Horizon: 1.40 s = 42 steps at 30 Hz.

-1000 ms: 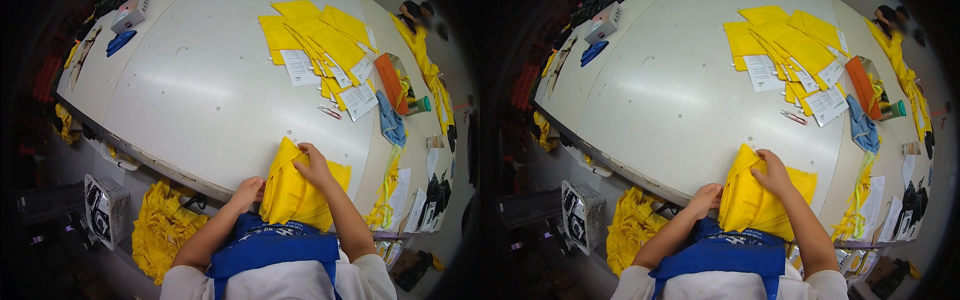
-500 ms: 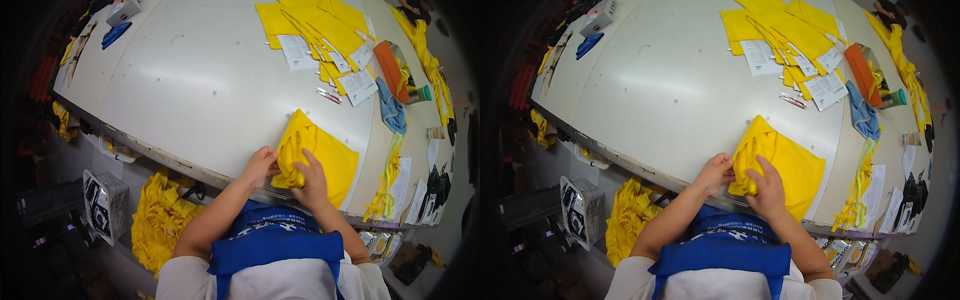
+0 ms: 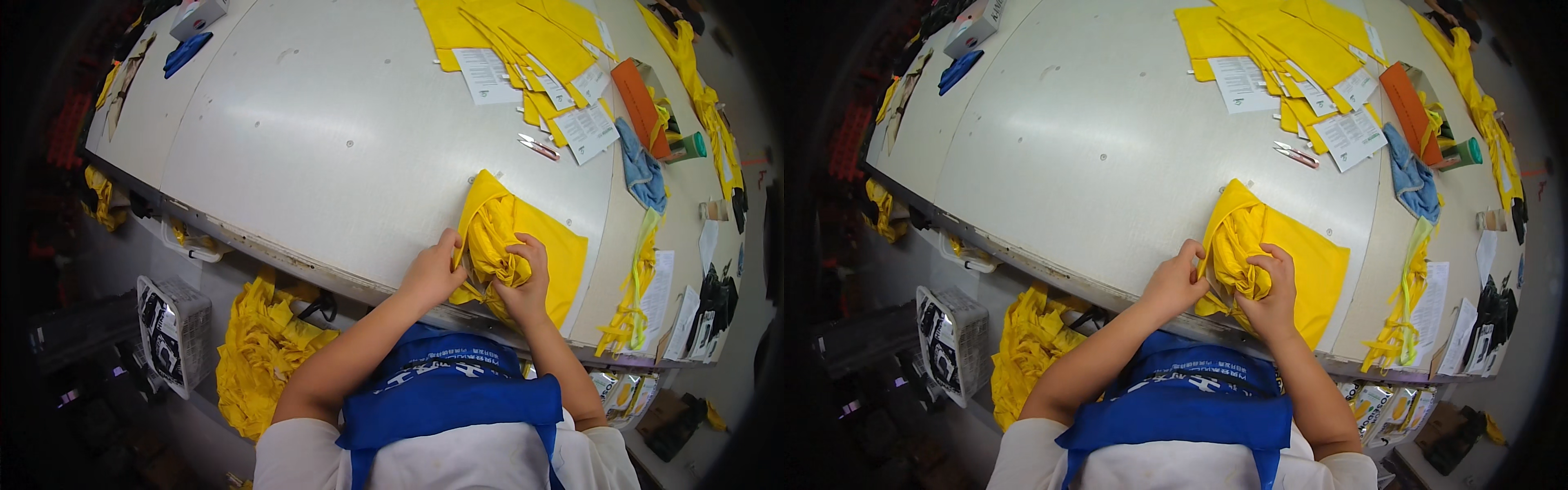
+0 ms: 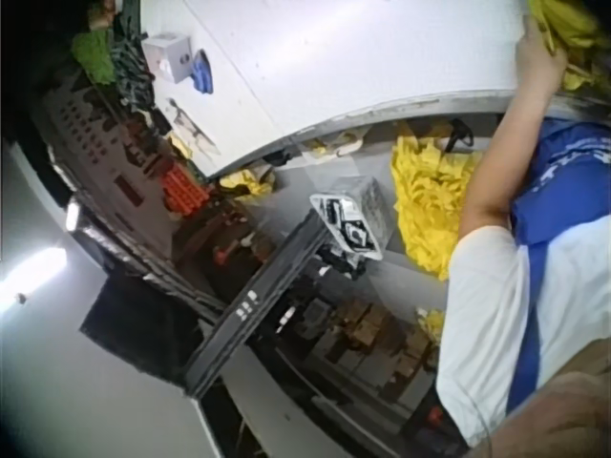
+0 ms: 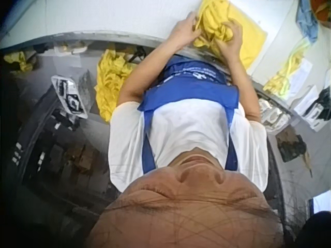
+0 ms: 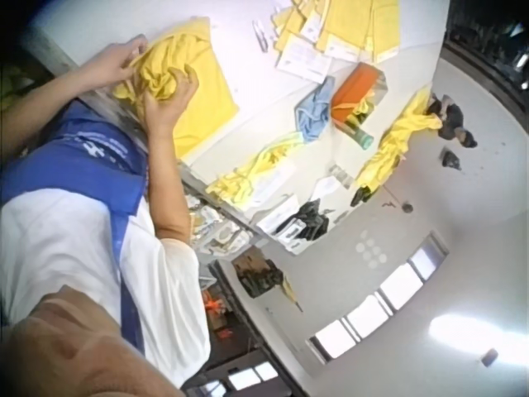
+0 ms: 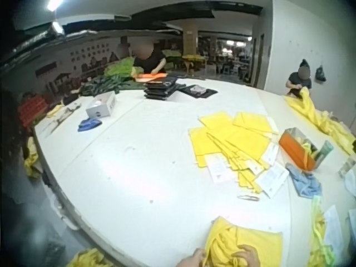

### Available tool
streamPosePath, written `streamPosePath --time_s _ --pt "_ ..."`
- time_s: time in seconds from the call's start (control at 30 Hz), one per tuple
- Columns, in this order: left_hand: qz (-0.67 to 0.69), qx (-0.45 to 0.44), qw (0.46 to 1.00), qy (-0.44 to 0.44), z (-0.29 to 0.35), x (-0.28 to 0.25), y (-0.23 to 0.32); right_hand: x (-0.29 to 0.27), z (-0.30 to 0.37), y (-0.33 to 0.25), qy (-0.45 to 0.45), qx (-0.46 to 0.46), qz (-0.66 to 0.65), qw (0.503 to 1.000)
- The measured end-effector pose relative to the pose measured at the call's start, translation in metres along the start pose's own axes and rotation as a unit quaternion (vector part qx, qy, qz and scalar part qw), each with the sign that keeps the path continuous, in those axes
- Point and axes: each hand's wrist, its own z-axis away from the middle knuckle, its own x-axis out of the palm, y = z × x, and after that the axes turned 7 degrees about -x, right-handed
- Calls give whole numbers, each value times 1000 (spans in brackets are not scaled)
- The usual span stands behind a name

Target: The person folds a large yellow garment on a white table. They smooth the fabric, trim loose threads with scissors, fold the garment into a compact rectangle, and place it into a yellow plastic bag.

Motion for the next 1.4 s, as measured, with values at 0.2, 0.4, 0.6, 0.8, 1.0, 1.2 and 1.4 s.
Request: streamPosePath --time_s 0.2,0.4,0.6,0.8,1.0,1.2,1.4 --pt "-101 44 994 1 8 -10 16 5 -11 -27 -142 -113 175 968" --pt "-20 59 998 11 9 -10 12 11 -30 -7 -338 -106 171 919" --pt "31 37 999 -12 3 -16 3 3 -42 27 -366 42 -180 912" --pt "43 46 998 -27 13 -22 5 10 -50 -19 -354 -56 87 930" --pt "-24 48 999 -2 1 -17 -6 48 -29 -6 -322 -97 137 932" --pt "-154 2 988 29 14 -15 -6 18 -28 -9 -381 -33 -29 924" --pt "-173 104 959 198 -5 -2 -19 34 -35 -9 -221 -137 194 946"
